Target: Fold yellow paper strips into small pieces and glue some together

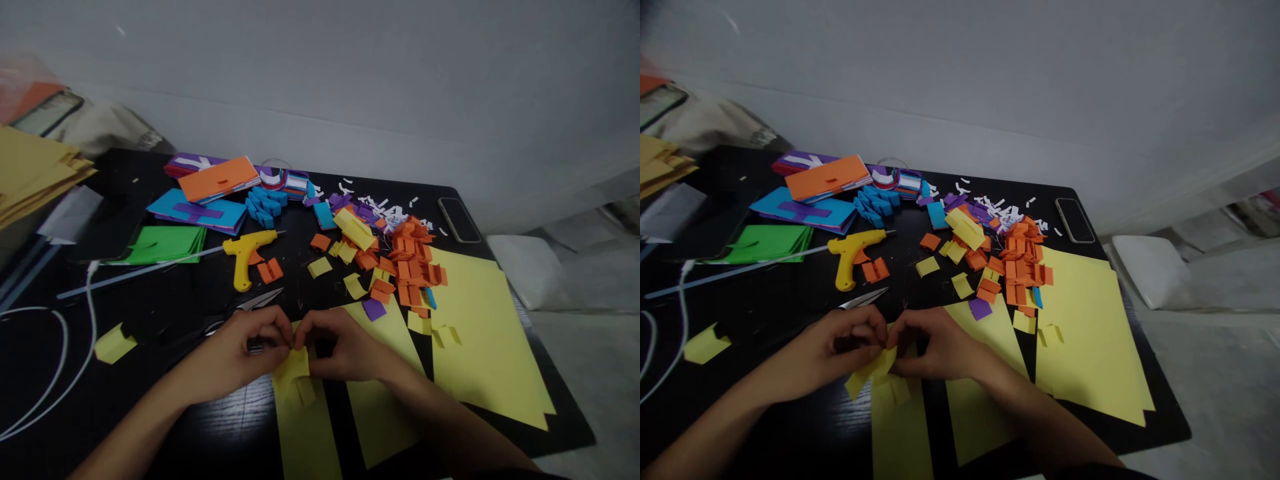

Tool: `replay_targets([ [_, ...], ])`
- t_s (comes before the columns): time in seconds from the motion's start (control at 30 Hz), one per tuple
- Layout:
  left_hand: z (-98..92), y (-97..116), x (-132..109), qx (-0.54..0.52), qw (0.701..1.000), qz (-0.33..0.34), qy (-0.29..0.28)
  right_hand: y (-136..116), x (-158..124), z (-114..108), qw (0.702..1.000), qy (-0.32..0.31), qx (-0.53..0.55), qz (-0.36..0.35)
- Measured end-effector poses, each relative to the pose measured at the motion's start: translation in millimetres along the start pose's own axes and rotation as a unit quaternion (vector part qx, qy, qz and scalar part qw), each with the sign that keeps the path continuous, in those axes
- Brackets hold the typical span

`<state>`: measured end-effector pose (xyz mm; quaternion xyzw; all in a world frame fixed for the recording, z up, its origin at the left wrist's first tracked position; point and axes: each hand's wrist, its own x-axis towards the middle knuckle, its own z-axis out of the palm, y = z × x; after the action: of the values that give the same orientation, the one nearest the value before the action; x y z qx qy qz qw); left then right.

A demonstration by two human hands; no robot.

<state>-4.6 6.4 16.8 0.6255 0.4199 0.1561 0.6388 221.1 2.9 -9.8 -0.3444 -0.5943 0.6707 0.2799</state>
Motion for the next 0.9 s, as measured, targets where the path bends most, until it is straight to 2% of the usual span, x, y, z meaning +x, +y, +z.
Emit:
replay_targets([
  [0.23, -0.8, -5.7, 2.9, -0.016, 0.999, -0.022, -0.03, -2.7, -0.3, -0.1, 0.999, 0.02, -0.033, -0.01],
  [0.4, -2.1, -5.8, 2.9, -0.016, 0.999, -0.038, -0.025, 0.4, -0.4, -0.8, 0.999, 0.033, -0.039, -0.007],
  [0.9, -5.2, -2.0, 0.1, 0.057, 0.997, -0.017, -0.041, 2.3, -0.5, -1.7, 0.999, 0.037, -0.029, 0.001],
])
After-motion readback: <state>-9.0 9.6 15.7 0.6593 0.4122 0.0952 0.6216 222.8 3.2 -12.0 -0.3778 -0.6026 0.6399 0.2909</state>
